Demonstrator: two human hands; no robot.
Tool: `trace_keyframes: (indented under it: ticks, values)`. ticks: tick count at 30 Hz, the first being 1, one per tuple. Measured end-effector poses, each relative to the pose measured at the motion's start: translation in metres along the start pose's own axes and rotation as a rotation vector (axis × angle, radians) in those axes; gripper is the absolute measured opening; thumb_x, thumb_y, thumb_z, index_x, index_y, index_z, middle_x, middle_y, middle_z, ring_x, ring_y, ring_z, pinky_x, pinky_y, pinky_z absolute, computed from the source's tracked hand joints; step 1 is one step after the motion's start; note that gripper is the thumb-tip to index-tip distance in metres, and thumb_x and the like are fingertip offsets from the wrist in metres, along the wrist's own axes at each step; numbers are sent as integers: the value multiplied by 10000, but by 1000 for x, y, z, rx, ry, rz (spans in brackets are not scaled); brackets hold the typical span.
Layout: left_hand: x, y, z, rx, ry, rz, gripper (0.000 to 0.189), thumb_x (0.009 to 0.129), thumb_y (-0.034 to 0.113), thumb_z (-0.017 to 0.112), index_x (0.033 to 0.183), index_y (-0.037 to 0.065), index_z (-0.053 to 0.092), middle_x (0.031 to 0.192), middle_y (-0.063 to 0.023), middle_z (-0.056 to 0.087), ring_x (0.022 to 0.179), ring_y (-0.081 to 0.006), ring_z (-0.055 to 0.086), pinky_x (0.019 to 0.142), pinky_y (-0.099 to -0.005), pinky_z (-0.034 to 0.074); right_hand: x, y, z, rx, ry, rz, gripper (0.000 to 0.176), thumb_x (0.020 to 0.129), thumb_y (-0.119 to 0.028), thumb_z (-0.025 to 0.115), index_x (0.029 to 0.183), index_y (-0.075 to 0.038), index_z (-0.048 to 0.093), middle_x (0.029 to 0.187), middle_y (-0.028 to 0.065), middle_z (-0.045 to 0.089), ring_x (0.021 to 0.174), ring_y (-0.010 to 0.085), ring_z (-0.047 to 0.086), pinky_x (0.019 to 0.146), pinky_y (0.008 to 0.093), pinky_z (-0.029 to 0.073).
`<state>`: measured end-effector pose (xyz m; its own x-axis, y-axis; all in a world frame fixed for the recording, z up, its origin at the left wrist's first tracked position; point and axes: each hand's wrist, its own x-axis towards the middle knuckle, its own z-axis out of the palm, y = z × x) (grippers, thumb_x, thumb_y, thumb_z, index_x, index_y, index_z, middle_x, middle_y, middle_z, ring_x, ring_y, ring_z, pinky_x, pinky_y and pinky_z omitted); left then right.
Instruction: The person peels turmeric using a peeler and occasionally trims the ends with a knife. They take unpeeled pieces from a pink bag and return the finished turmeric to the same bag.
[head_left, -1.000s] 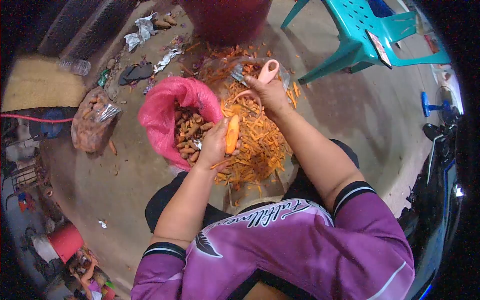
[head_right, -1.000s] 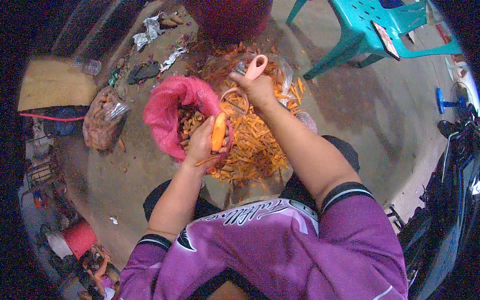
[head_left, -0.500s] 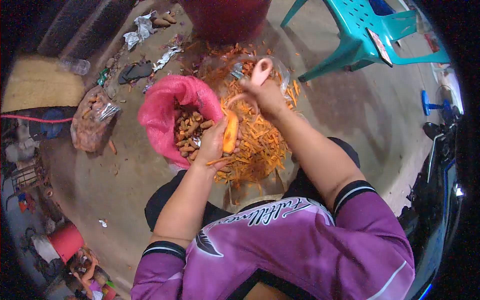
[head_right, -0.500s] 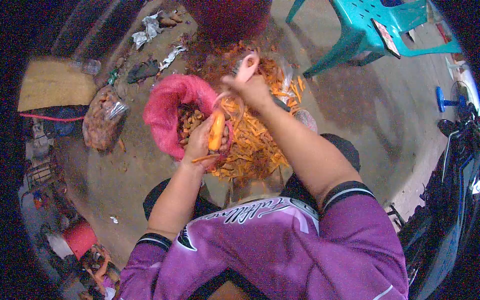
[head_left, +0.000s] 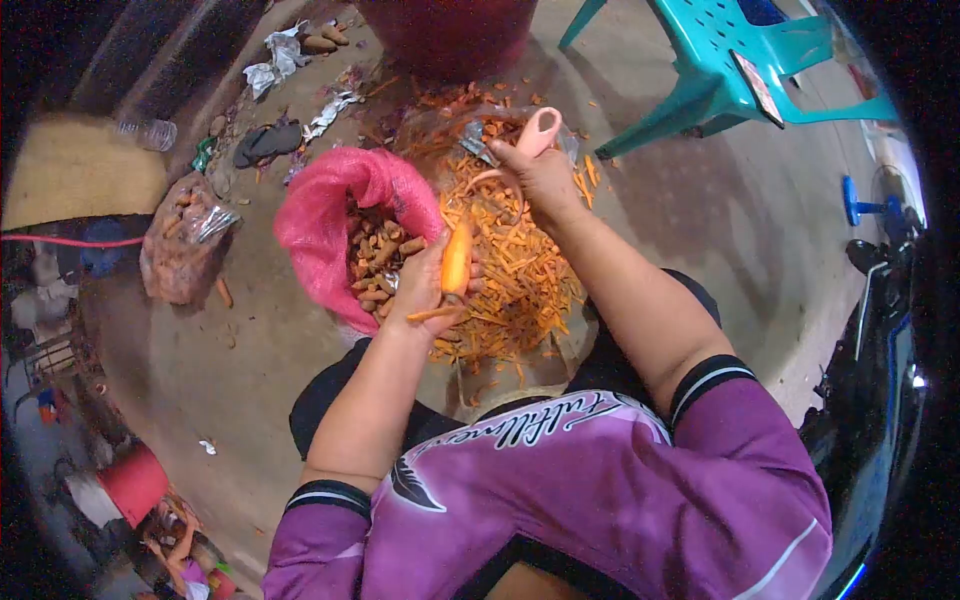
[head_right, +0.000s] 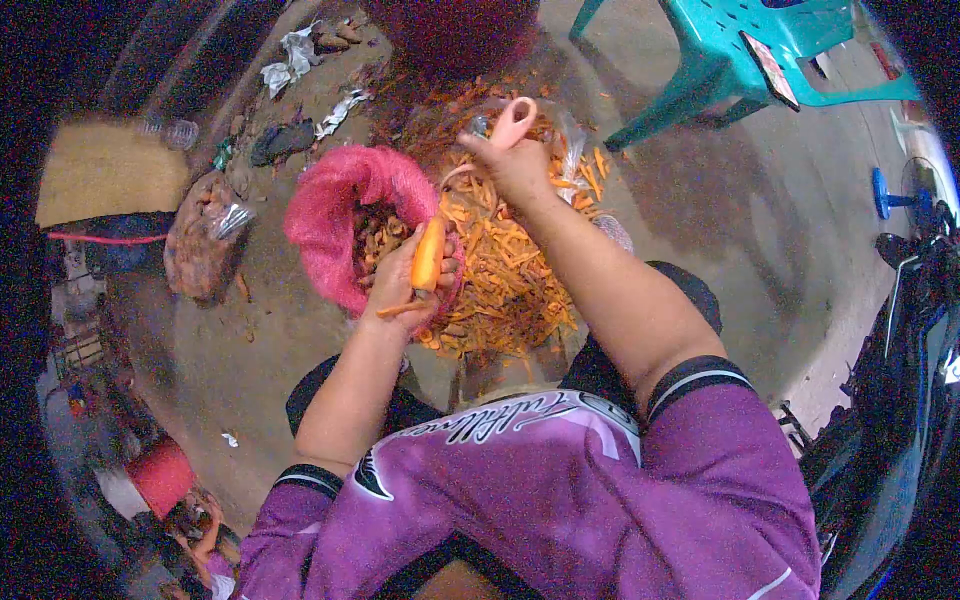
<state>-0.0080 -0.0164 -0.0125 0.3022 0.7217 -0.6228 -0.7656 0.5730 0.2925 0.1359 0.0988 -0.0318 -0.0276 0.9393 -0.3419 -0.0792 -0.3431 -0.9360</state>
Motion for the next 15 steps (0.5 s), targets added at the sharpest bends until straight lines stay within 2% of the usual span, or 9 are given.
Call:
trace_keyframes:
  ticks: [2,3,4,5,9,12,13,15]
  values:
    - [1,-1,0,57,81,94,296,852,325,424,964,60,494,708,-46,515,570,-136,492,470,-237,410,-31,-30,13,-109,-140,98,253,686,-213,674,714,-4,532,652,31,532,523,100,478,487,242,406]
    - [0,1,4,83,136,107,292,849,328,431,961,66,493,711,-42,515,582,-133,498,478,-238,419,-49,-45,21,-79,-193,69,259,687,-215,676,703,-2,531,629,30,525,515,101,474,495,240,415]
    - [-3,4,11,109,192,118,288,845,331,438,958,72,492,714,-38,515,594,-131,504,485,-238,427,-44,-17,23,36,-256,84,315,637,-272,713,692,6,574,652,55,572,525,111,519,474,252,418]
    - [-5,5,14,135,247,127,283,841,334,445,955,78,491,717,-35,514,606,-128,510,493,-239,435,-46,-16,24,6,-296,98,314,636,-270,715,691,7,576,647,57,572,530,111,523,476,249,421]
    - [-3,3,6,66,251,112,283,827,337,472,971,95,497,735,-11,511,609,-117,508,494,-231,431,-52,-11,26,33,-450,208,282,679,-209,688,750,9,524,699,53,552,609,127,544,530,241,443]
    - [-7,2,19,94,241,123,301,824,340,477,982,85,494,748,-11,508,598,-119,498,483,-218,404,-64,-23,26,154,-534,150,289,677,-210,689,755,12,522,688,50,549,599,131,542,531,241,446]
    - [-5,1,15,145,220,136,309,825,339,477,988,77,491,751,-16,506,598,-121,495,482,-213,396,-51,-12,25,-10,-484,143,287,676,-197,689,760,16,516,692,50,549,598,131,543,526,237,444]
    - [-6,-1,14,187,142,126,304,826,317,478,991,62,487,754,-29,499,610,-128,498,487,-200,379,-31,-10,12,-125,-282,139,290,679,-188,684,783,20,510,698,54,548,588,128,540,517,233,440]
